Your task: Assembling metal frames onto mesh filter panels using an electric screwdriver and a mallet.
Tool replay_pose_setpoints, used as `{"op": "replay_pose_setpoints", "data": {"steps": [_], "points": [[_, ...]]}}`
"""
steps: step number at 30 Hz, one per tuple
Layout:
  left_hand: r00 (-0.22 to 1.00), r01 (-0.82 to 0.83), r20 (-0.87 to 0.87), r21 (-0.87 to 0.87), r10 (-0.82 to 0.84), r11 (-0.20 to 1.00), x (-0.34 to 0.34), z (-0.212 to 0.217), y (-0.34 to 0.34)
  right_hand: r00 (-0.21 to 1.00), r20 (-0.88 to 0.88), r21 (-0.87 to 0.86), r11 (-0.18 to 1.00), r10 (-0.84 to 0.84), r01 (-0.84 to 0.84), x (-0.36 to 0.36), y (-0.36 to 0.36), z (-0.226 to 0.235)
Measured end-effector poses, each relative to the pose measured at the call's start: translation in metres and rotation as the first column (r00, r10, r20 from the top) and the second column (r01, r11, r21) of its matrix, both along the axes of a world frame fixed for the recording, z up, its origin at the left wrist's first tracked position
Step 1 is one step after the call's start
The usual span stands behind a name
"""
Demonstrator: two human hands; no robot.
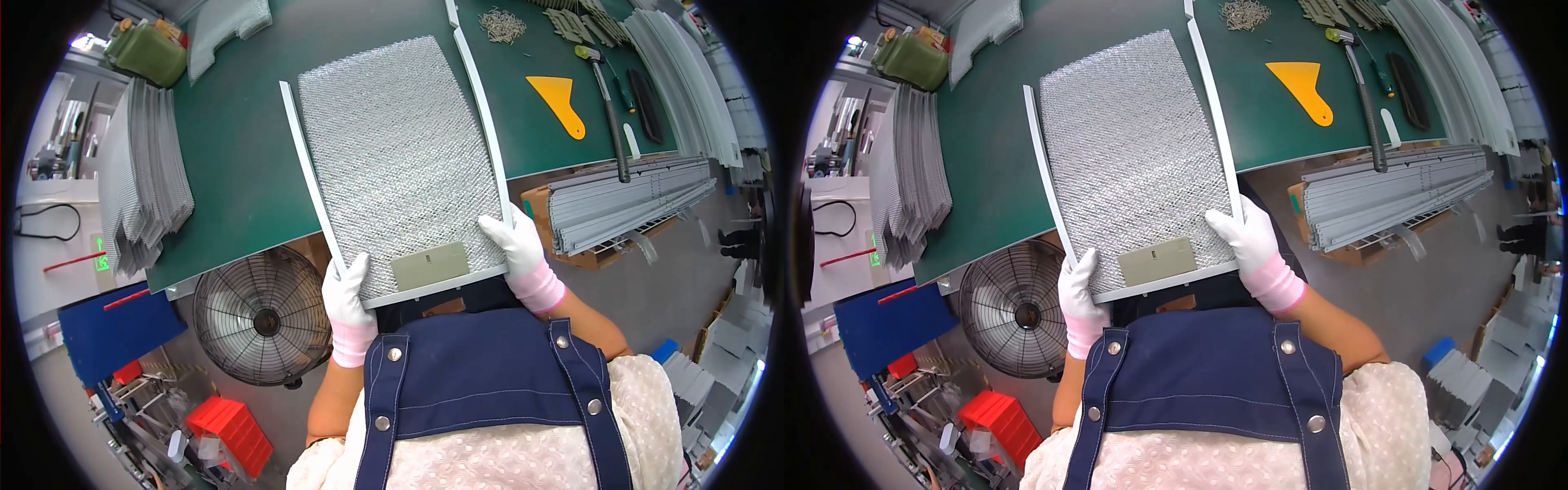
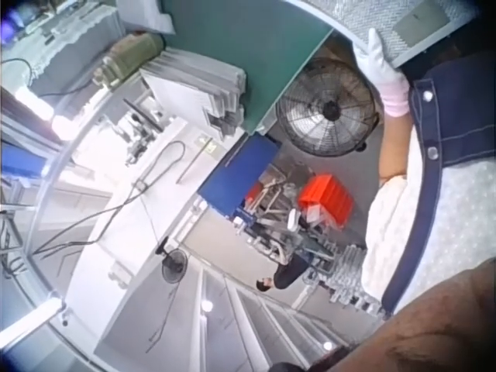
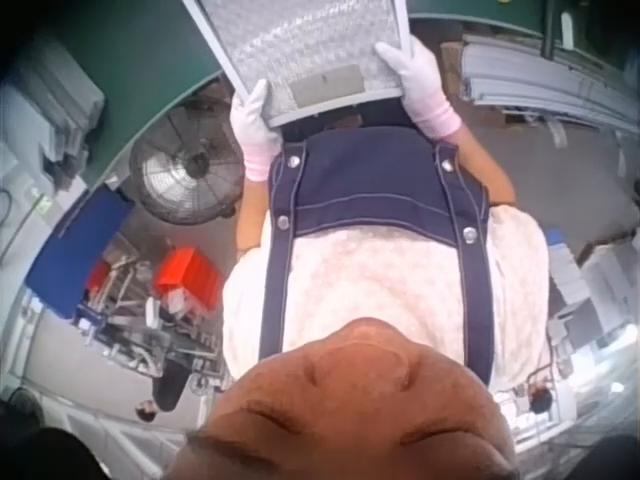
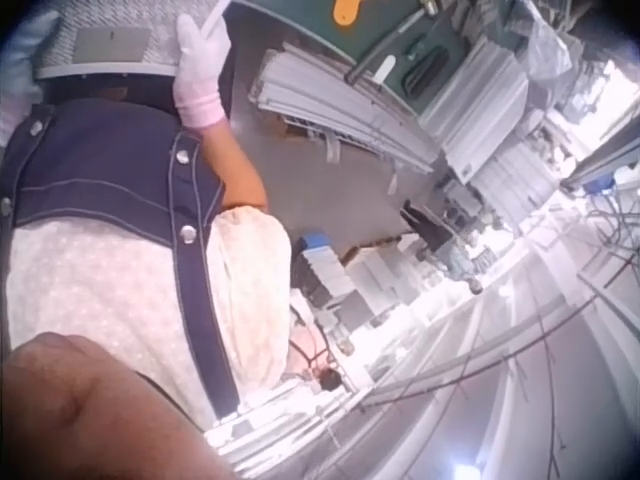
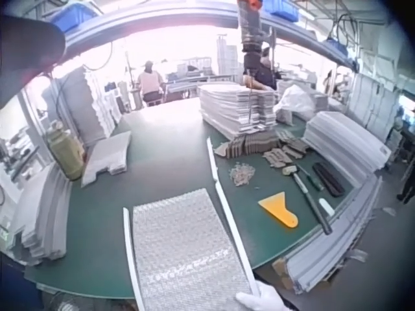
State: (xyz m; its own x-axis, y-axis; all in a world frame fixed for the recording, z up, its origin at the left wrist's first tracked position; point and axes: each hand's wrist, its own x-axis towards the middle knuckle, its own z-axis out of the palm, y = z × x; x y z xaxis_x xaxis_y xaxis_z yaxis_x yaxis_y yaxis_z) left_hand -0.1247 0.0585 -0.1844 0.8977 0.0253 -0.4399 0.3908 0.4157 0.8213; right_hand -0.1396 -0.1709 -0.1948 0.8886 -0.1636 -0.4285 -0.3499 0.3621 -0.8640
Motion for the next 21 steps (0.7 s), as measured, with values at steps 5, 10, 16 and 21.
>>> {"op": "replay_pose_setpoints", "data": {"steps": [5,10,16,21], "points": [[0.999,-0.039,0.024,0.071,0.037,0.997,0.001,-0.002,-0.002,0.999,-0.043,-0.018,1.000,-0.001,0.000,0.002,0.000,-0.001],[0.793,-0.001,0.407,0.745,-0.453,0.667,-0.001,-0.015,0.005,0.996,0.073,-0.010,0.999,-0.049,0.050,-0.001,-0.008,0.000],[0.659,-0.098,0.351,0.917,-0.665,0.387,-0.012,-0.035,0.054,0.997,0.081,-0.077,0.997,0.006,0.001,-0.002,0.009,-0.016],[0.925,0.263,0.160,0.381,-0.343,0.887,-0.001,-0.029,0.033,0.997,0.076,-0.154,0.988,0.013,-0.001,-0.019,0.005,-0.005]]}}
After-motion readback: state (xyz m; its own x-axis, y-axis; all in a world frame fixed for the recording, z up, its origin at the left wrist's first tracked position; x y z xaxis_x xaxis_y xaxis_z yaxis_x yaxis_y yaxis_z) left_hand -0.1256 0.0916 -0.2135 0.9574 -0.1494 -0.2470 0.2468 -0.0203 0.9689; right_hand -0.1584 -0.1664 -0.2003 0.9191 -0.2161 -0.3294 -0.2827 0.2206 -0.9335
